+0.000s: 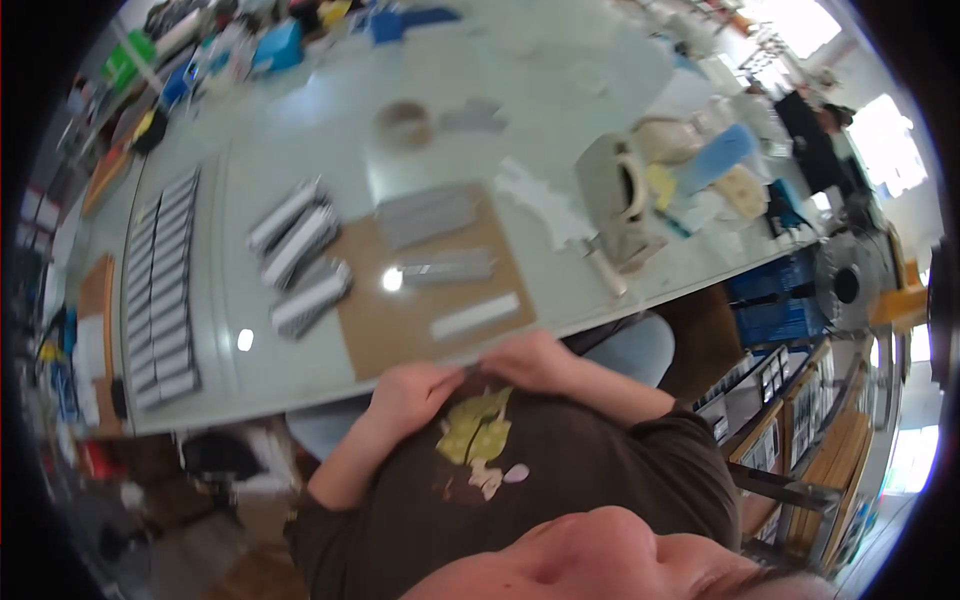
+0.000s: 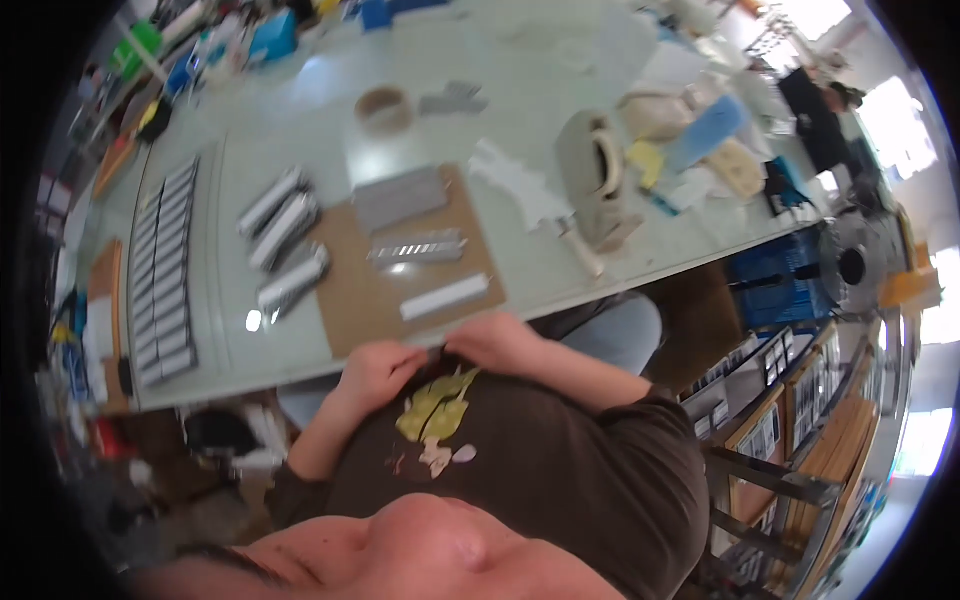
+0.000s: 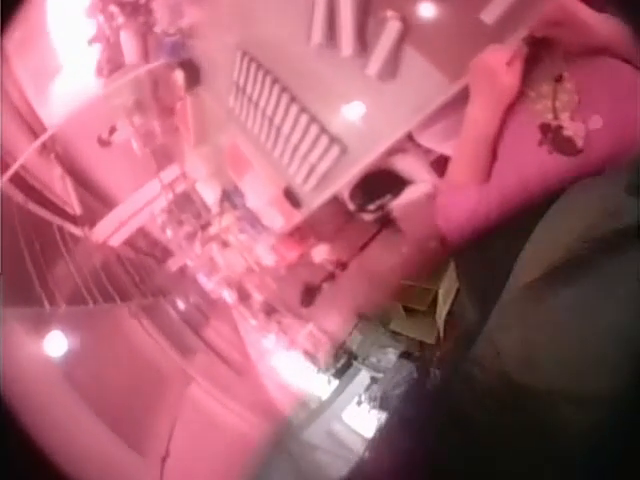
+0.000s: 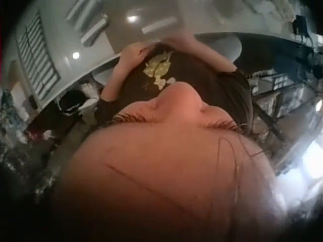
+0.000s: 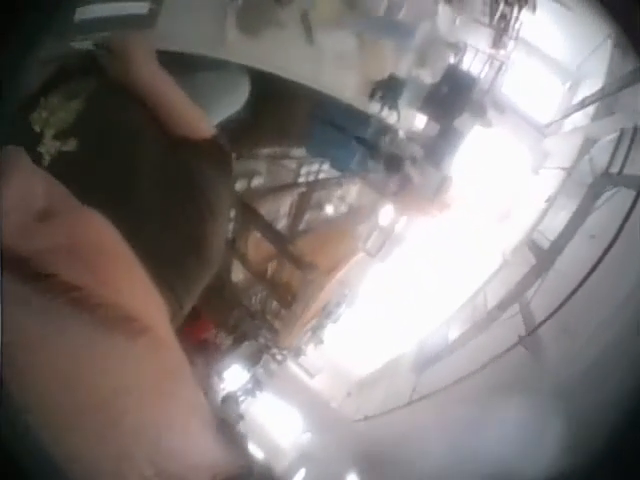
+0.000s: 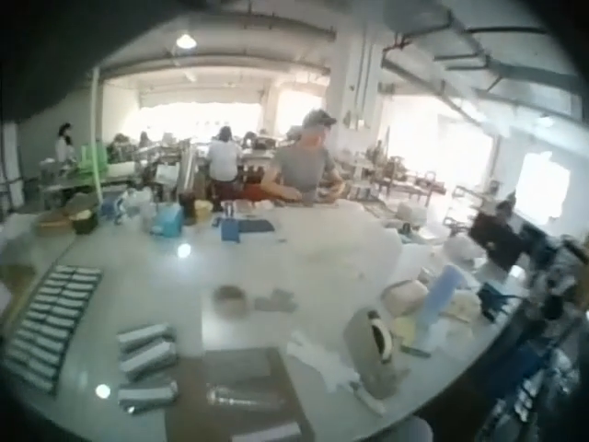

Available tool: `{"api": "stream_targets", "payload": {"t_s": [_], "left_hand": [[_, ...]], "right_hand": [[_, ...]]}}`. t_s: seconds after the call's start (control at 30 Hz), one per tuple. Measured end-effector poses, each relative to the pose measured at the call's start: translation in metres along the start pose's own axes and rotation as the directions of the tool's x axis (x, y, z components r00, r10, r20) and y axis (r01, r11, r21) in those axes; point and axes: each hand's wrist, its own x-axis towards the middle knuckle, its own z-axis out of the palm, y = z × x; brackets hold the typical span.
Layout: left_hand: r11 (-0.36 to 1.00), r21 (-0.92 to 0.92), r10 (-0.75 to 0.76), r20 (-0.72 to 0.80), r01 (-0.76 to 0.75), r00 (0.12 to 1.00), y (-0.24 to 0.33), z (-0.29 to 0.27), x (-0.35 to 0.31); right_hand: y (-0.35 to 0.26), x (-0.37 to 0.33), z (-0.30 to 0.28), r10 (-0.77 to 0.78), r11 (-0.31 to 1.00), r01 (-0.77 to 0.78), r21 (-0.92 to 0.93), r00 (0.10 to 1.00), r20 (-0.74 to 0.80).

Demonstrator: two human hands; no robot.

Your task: The recorder applies white adhesive strips to small metal components at a workbench in a factory setting.

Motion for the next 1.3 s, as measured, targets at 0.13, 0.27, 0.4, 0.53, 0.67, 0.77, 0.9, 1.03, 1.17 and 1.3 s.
{"api": "stream_targets", "payload": {"t_s": [0.13, 0.27, 0.4, 0.53, 0.67, 0.77, 0.9, 1.03, 1.17, 1.3], "left_hand": [[1.0, 0.002, -0.006, -0.075, 0.006, 0.997, -0.014, 0.012, 0.011], [1.0, -0.016, -0.025, -0.134, 0.023, 0.991, -0.013, 0.014, 0.03], [0.995, 0.019, -0.098, -0.149, 0.102, 0.984, -0.01, 0.013, 0.049], [0.958, 0.042, -0.282, -0.035, 0.283, 0.959, -0.01, 0.012, 0.061], [0.935, 0.101, -0.341, -0.015, 0.341, 0.94, -0.008, 0.008, 0.066], [0.929, 0.141, -0.342, -0.034, 0.343, 0.939, -0.013, 0.01, 0.066], [0.93, 0.135, -0.34, -0.038, 0.342, 0.94, -0.016, 0.01, 0.067], [0.921, 0.137, -0.362, -0.04, 0.364, 0.931, -0.015, 0.01, 0.068], [0.91, 0.141, -0.387, -0.044, 0.39, 0.921, -0.016, 0.01, 0.067], [0.9, 0.146, -0.407, -0.063, 0.411, 0.911, -0.016, 0.01, 0.066]], "right_hand": [[0.0, 0.003, -0.001, 0.372, 0.899, -0.312, 0.307, 0.914, -0.16], [0.022, 0.004, 0.007, 0.408, 0.871, -0.269, 0.412, 0.863, -0.298], [0.03, 0.012, 0.013, 0.331, 0.942, -0.247, 0.228, 0.803, -0.495], [0.031, 0.013, 0.013, 0.392, 0.92, -0.326, 0.22, 0.734, -0.554], [0.028, 0.017, 0.016, 0.312, 0.939, -0.333, 0.084, 0.726, -0.612], [0.026, 0.018, 0.016, 0.253, 0.952, -0.303, 0.034, 0.722, -0.644], [0.029, 0.018, 0.017, 0.164, 0.963, -0.263, -0.057, 0.741, -0.651], [0.036, 0.015, 0.019, 0.107, 0.955, -0.264, -0.133, 0.729, -0.676], [0.024, 0.002, 0.01, -0.204, 0.892, -0.062, -0.448, 0.829, -0.521], [0.051, -0.018, 0.012, -0.183, 0.849, -0.117, -0.514, 0.849, -0.495]]}}
